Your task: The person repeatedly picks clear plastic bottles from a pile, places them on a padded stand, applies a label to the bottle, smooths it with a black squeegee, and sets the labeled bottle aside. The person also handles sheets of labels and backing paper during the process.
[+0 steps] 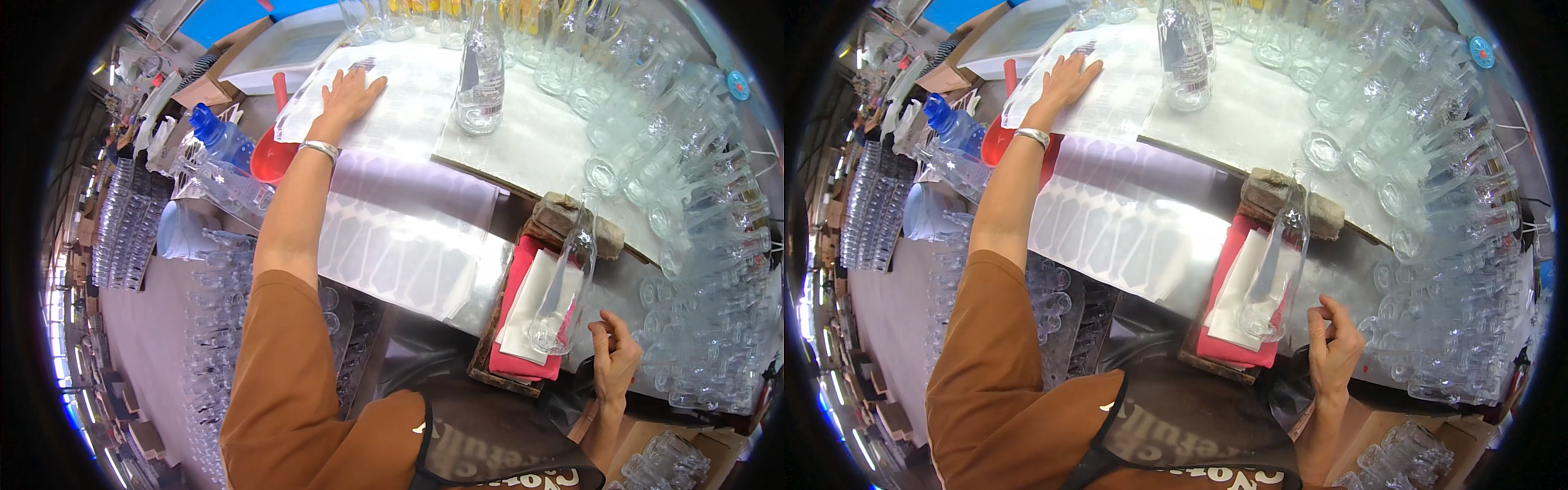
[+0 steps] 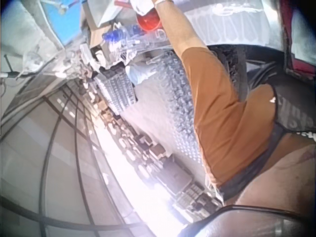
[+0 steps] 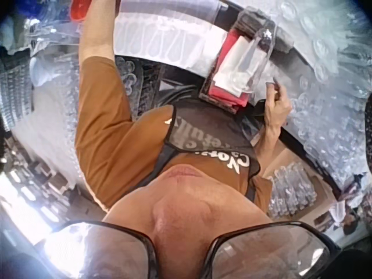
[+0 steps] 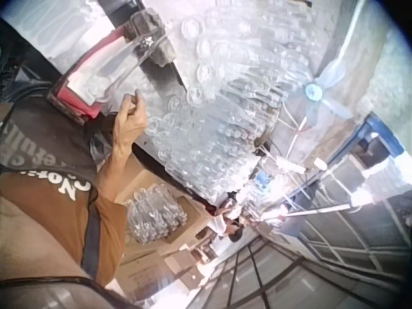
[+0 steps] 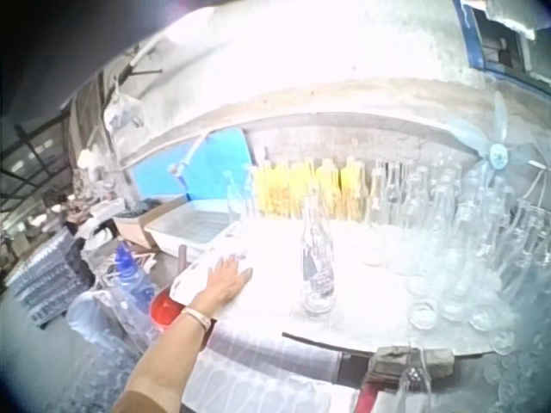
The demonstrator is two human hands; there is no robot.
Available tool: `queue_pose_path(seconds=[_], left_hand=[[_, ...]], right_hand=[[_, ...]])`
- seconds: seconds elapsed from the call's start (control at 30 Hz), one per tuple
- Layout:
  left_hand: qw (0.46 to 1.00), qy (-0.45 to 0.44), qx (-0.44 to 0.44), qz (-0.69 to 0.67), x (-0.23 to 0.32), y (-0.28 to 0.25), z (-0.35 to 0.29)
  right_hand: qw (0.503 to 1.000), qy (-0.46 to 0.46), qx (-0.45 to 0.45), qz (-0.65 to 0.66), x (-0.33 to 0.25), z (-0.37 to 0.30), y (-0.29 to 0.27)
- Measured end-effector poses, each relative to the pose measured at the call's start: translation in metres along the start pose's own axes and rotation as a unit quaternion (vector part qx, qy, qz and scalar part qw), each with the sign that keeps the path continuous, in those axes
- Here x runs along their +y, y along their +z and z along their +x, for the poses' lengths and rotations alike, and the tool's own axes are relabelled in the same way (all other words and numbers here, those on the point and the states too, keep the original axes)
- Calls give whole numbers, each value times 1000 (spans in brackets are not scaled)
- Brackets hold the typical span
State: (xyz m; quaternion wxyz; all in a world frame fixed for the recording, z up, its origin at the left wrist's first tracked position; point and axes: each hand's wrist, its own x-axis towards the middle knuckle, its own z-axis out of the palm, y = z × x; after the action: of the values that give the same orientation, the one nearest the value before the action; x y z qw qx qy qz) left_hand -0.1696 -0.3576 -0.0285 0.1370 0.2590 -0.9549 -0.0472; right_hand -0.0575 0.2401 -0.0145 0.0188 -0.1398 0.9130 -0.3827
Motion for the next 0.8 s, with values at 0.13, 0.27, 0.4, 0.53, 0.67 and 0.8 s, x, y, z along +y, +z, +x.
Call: queue_pose_path(seconds=[0.13,0.27,0.4,0.53,0.67,0.8], left_hand=[[995,63,-15,81,29,-19,-45],[986,155,59,-8,57,-37,-123],[977,168,93,-94,46,-44,-107],[994,99,37,-37,7,-19,-36],[991,132,19,16,39,-11,-39],[975,211,63,-26,66,-22,-85]], right_hand=[[1000,0,-22,2,-1,-1,3],[998,-28,-58,22,-1,-6,1],[995,-59,-64,51,0,-17,0],[992,-78,-76,62,-4,-22,1],[993,-70,-67,66,2,-30,0],[994,-71,-63,56,7,-35,-2]])
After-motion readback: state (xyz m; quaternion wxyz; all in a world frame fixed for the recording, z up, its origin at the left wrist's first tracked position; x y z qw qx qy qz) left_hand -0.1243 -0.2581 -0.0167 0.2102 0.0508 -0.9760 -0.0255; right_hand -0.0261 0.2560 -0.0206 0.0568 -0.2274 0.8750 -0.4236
